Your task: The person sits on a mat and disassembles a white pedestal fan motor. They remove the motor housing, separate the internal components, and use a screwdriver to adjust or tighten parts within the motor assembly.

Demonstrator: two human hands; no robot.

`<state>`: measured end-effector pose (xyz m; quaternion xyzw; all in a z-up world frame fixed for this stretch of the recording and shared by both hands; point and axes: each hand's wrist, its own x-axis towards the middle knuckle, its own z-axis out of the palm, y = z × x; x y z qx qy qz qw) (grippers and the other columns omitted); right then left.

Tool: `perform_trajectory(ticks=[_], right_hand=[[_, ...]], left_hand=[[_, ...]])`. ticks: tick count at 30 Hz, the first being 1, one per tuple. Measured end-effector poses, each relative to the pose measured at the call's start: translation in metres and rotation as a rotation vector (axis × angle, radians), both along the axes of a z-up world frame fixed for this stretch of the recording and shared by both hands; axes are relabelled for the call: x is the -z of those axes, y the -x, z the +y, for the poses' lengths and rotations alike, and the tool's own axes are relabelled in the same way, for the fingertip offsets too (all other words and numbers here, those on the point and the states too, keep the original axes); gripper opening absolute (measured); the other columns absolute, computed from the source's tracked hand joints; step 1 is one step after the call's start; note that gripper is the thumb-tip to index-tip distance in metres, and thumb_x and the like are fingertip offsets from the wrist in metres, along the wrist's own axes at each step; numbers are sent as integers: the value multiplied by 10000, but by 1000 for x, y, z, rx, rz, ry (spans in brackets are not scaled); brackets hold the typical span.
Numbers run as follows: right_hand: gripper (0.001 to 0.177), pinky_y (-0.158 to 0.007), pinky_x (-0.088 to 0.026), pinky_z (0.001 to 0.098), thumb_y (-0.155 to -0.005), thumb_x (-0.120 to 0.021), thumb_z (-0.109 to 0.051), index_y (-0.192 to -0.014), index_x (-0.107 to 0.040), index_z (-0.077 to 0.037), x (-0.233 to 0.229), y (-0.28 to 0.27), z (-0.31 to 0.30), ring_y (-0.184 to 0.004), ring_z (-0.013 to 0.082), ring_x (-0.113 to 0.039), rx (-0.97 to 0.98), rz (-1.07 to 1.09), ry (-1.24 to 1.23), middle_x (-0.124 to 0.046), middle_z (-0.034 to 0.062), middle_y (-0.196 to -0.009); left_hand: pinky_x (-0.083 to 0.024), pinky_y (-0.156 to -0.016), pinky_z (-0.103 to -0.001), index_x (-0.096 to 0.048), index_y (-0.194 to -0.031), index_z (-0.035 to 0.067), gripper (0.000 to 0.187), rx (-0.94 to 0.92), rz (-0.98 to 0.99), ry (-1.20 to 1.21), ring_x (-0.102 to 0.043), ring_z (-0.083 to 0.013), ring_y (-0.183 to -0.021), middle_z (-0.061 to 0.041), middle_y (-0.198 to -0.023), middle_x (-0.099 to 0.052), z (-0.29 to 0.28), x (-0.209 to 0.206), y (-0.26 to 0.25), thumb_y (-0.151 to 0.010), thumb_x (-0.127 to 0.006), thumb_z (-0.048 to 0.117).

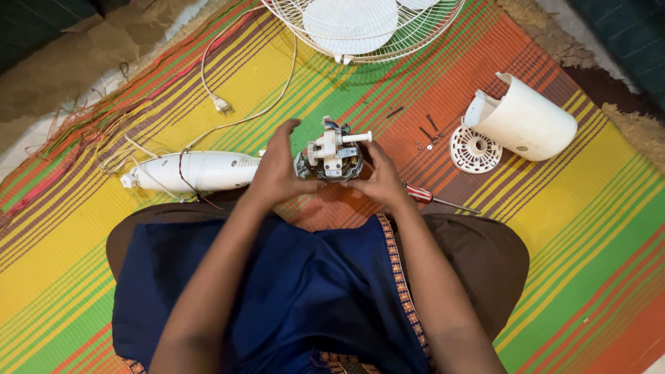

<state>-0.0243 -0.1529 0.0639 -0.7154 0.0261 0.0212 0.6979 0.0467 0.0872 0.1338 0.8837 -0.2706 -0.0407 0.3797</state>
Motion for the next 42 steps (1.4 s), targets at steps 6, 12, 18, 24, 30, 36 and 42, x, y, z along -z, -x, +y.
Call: perform_trajectory(ticks=[6, 12, 18, 24, 30, 36, 42], right_hand=[[969, -1191, -430, 366, -646, -957, -26, -1478, -459, -24, 10, -3, -5, -1386, 217, -526, -46, -162, 91, -559, 102, -1438], [1015, -1210, -400, 369, -660, -951, -56, -1522, -417, -19, 12, 0, -6, -1422, 223, -502, -58, -85, 75, -542, 121, -1491], [1075, -1211, -390, 386, -636, -957, -69, -1537, -373, -24, 9, 5, -4, -1450, 249, -470, -84, -91, 160, -498, 138, -1522], [1113, -1181, -422, 421, -638, -971, -88, -1558, -344, -76, 6, 1, -2, -1456, 306, -439, -78, -107, 368, -435, 166, -1561], [1091, -796, -595, 388, -670, -871, -36, -1589, -294, -152, -1, 3, -1, -1304, 319, -557, -86, 119, 160, -408, 104, -1576], [1053, -830, -629, 320, -720, -883, 33, -1593, -319, -130, -1, 1, -3, -1437, 281, -467, -110, -11, 111, -430, 111, -1565], [1065, -990, -566, 388, -687, -882, -2, -1581, -317, -128, 0, 2, -3, -1455, 264, -447, -112, 37, 70, -432, 99, -1564]], left_hand=[[-506, -1004, -435, -260, -1528, 49, 1301, 221, 188, -56, -600, -417, -1220, -247, -1355, -602, -17, 20, -21, -439, -953, 218], [-559, -875, -464, -441, -1458, 124, 1125, 149, 202, -191, -679, -401, -1072, -202, -1138, -719, -21, 27, -22, -460, -937, 276], [-553, -874, -467, -473, -1422, 104, 1113, 128, 174, -196, -676, -401, -1050, -202, -1125, -714, -21, 26, -20, -431, -949, 280], [-543, -875, -482, -456, -1424, 84, 1167, 122, 102, -215, -667, -426, -1027, -239, -1104, -697, -21, 30, -19, -409, -970, 346], [-545, -881, -484, -469, -1411, 89, 1126, 128, 126, -229, -672, -421, -1021, -231, -1091, -707, -21, 29, -21, -425, -944, 352], [-548, -871, -485, -471, -1409, 92, 1104, 165, 169, -210, -682, -417, -1009, -214, -1074, -725, -21, 24, -24, -433, -935, 316], [-547, -877, -478, -462, -1416, 96, 1121, 153, 175, -226, -682, -410, -1022, -209, -1092, -721, -20, 25, -24, -426, -943, 306]])
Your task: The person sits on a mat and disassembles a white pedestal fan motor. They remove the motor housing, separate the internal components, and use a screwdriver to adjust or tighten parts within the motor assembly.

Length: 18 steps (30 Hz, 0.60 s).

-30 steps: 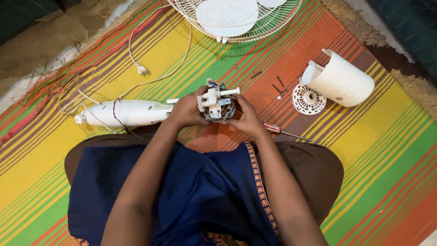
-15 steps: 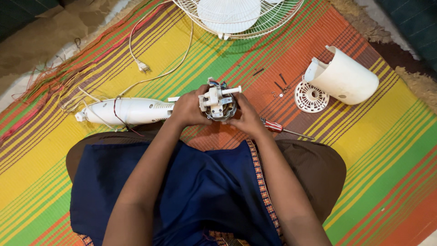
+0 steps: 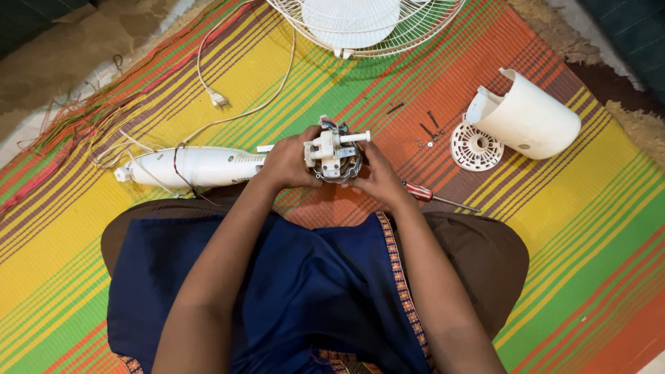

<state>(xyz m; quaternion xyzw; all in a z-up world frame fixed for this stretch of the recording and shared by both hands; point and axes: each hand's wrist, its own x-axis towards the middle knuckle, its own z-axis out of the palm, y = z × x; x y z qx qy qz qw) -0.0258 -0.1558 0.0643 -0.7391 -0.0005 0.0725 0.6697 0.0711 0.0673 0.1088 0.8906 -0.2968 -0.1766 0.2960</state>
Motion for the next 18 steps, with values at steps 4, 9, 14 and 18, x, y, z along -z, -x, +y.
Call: perform_trajectory(ticks=[4, 9, 14, 18], right_hand=[[1064, -1183, -433, 424, -678, -916, -30, -1570, -341, -92, -3, -1, 0, -1462, 283, -443, -4, -94, 88, -452, 121, -1560], [1049, -1182, -452, 425, -631, -968, -127, -1523, -418, -70, -3, -2, -3, -1415, 283, -515, -6, -123, 183, -520, 137, -1482], [1032, -1161, -495, 425, -669, -975, -192, -1530, -419, -64, -1, 1, -2, -1399, 308, -533, -12, -249, 210, -518, 160, -1467], [1081, -1130, -488, 437, -688, -968, -235, -1561, -359, -48, 1, 1, 0, -1401, 351, -513, 3, -378, 297, -486, 195, -1497]], left_hand=[[-541, -860, -482, -449, -1413, 91, 1141, 15, -20, 16, -675, -414, -1023, -211, -1093, -718, 0, 2, -1, -412, -951, 302], [-547, -852, -477, -447, -1428, 112, 1147, -7, 13, -23, -681, -409, -1001, -203, -1057, -724, -1, 3, 0, -413, -950, 296], [-549, -837, -480, -443, -1421, 110, 1152, 3, -11, 9, -685, -413, -981, -207, -1043, -724, -1, 2, 0, -406, -958, 284], [-551, -834, -485, -465, -1400, 129, 1087, 0, 36, -24, -692, -406, -986, -194, -1028, -739, -1, 0, -1, -443, -953, 289]])
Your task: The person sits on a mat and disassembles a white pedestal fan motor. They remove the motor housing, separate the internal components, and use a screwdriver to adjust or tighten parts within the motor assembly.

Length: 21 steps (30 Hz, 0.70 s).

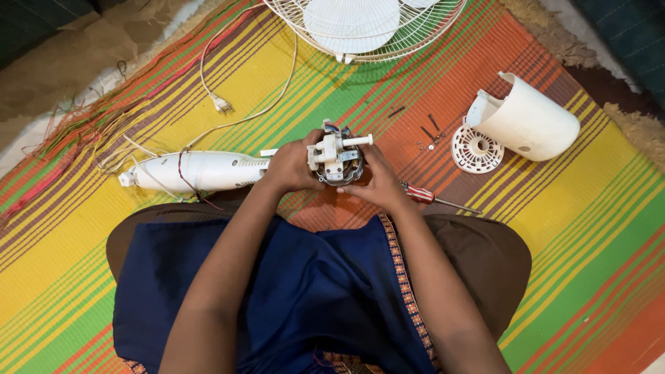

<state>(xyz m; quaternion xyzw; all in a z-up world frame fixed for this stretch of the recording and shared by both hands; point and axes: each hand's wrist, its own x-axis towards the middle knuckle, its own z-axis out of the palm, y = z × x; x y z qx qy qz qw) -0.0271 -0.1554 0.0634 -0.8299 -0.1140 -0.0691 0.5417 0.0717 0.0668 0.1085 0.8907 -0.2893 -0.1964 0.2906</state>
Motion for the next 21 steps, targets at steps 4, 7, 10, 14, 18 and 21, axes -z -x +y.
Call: perform_trajectory(ticks=[4, 7, 10, 14, 18, 21], right_hand=[[1055, -1143, -468, 466, -712, -957, -226, -1560, -356, -45, 5, -1, 2, -1412, 386, -511, 31, -129, 58, -489, 223, -1518], [993, -1105, -514, 438, -738, -924, -214, -1546, -374, -44, 11, -1, 3, -1371, 362, -558, 72, 45, 29, -516, 214, -1464], [957, -1107, -497, 446, -739, -914, -162, -1522, -381, -24, 14, -1, 2, -1370, 377, -543, 73, 33, 66, -505, 226, -1470], [961, -1020, -539, 417, -737, -866, -140, -1541, -349, -38, 12, -2, 4, -1392, 351, -536, 68, 134, -52, -480, 205, -1483], [1020, -1038, -507, 442, -727, -872, -96, -1575, -306, -49, 6, -2, 5, -1435, 356, -484, 39, 45, -59, -448, 223, -1532], [1062, -1133, -459, 461, -693, -912, -69, -1573, -319, -53, -1, -2, 7, -1435, 376, -466, 38, -50, 41, -457, 240, -1537]], left_hand=[[-553, -826, -485, -448, -1418, 115, 1113, 14, -23, 13, -692, -409, -969, -195, -1028, -735, -1, -3, 1, -440, -951, 289], [-554, -818, -480, -435, -1436, 86, 1152, 42, -21, 45, -691, -413, -962, -201, -1029, -729, 0, -8, 1, -427, -944, 311], [-553, -814, -472, -457, -1416, 66, 1162, 64, 3, 141, -697, -403, -978, -197, -1056, -727, 2, -14, 1, -418, -950, 400], [-549, -852, -469, -508, -1402, 52, 1129, 18, -28, 215, -695, -396, -1035, -203, -1143, -715, 2, -18, 4, -476, -962, 512], [-535, -908, -449, -530, -1420, 61, 1108, 2, -13, 173, -693, -379, -1060, -189, -1170, -718, 0, -16, 5, -479, -924, 493], [-446, -1030, -459, -585, -1377, 84, 1042, -4, -19, 96, -684, -343, -1101, -149, -1186, -742, -1, -11, 7, -450, -904, 439]])
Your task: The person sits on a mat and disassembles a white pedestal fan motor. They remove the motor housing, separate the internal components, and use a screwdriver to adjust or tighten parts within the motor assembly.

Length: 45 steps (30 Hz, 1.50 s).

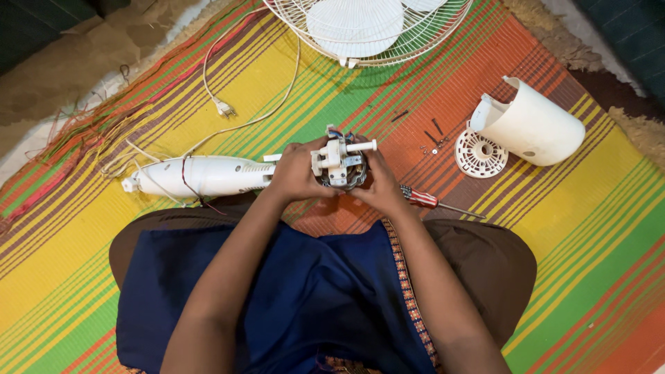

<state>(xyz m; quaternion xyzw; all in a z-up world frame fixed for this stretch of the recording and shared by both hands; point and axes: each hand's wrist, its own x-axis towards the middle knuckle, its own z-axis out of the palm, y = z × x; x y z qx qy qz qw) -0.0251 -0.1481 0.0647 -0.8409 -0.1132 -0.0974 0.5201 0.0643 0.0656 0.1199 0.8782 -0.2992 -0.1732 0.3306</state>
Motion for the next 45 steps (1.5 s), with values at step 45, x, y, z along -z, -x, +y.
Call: perform_trajectory(ticks=[45], right_hand=[[1057, -1177, -374, 445, -668, -894, -172, -1550, -330, -23, -16, 19, 13, -1439, 368, -444, 35, 73, -7, -465, 238, -1514]], left_hand=[[-595, -948, -407, -475, -1416, 11, 722, -671, 1035, 1467, -658, -291, -1151, -132, -1271, -647, -59, 152, 98, -750, -753, 22]])
